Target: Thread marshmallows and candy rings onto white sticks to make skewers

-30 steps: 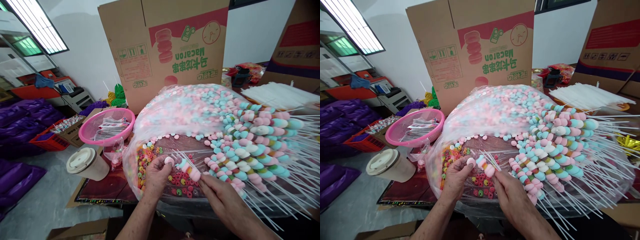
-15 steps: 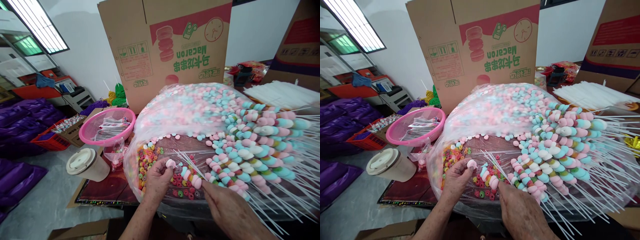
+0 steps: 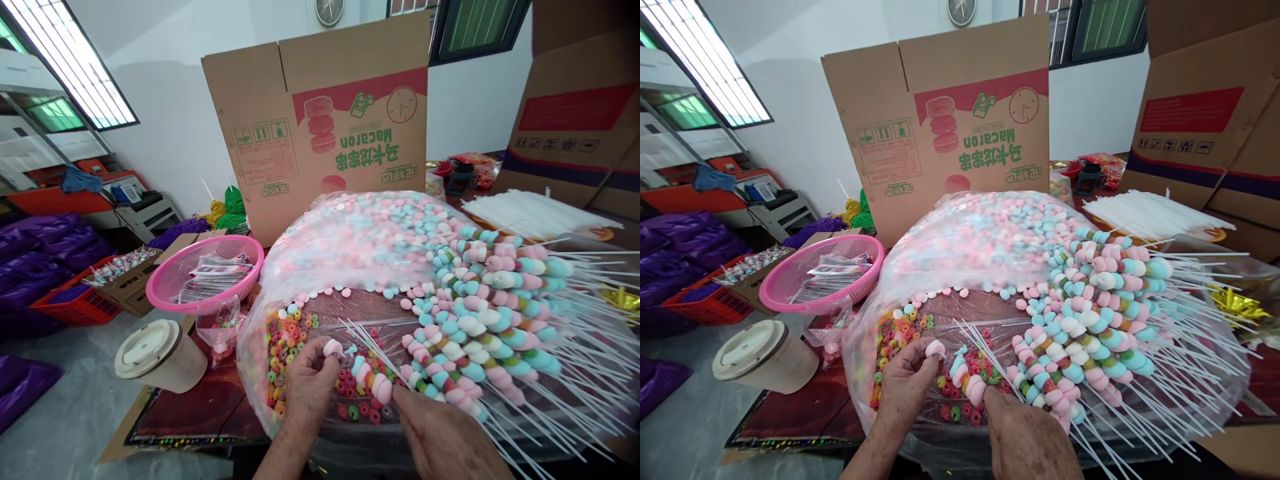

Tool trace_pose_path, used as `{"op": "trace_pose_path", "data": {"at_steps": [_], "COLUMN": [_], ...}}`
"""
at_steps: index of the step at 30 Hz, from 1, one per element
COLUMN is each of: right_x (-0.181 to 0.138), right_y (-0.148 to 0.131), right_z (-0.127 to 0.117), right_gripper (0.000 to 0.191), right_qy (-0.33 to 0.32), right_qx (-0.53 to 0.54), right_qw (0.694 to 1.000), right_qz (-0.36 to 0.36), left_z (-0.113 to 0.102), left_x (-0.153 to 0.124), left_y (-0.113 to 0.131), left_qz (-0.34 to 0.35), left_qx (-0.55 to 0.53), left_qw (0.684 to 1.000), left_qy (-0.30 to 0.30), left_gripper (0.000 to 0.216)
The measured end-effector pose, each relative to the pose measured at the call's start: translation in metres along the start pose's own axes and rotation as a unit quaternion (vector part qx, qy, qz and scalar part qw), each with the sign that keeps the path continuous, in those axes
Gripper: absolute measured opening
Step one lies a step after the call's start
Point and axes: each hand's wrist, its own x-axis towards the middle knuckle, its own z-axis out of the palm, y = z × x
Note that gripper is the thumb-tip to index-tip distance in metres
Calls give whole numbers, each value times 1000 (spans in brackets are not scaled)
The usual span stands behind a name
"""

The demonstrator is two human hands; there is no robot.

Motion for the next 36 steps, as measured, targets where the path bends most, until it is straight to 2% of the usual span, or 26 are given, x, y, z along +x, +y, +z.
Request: {"op": "trace_pose_path", "data": {"at_steps": [4,9,13,18,22,28,31,33,36], "right_x": [-4,-3,-2,-4,-3,8,13,14,14], "right_y": [3,-1,-6,-7,-13,-18,-14,-11,-10], "right_z": [-3,-1,0,-3,4,23,26,28,32], "right_gripper": [29,28,27,27,28,25,27,30,34], "right_qy": [-8,-33,-36,-49,-52,-11,-17,-8,23], "right_qx": [-11,-55,-85,-114,-124,-108,-38,30,101], "right_qw": [1000,998,995,991,990,993,999,1000,994], "right_qz": [4,12,27,44,42,43,22,0,-27], "left_z": [1,4,2,-2,1,-1,-7,-9,-5], "left_x": [0,-4,-6,-10,-12,-9,-3,2,8], "left_y": [2,5,3,0,2,-3,-3,0,9], "left_qz": [-28,-16,45,147,182,127,54,-5,-57], "left_qx": [-32,-17,58,202,189,90,52,-29,-168], "left_qw": [999,1000,997,968,964,987,997,999,984], "left_qy": [8,4,-10,24,39,38,-13,-28,-17], "left_gripper": [20,21,21,27,28,28,22,21,22]}}
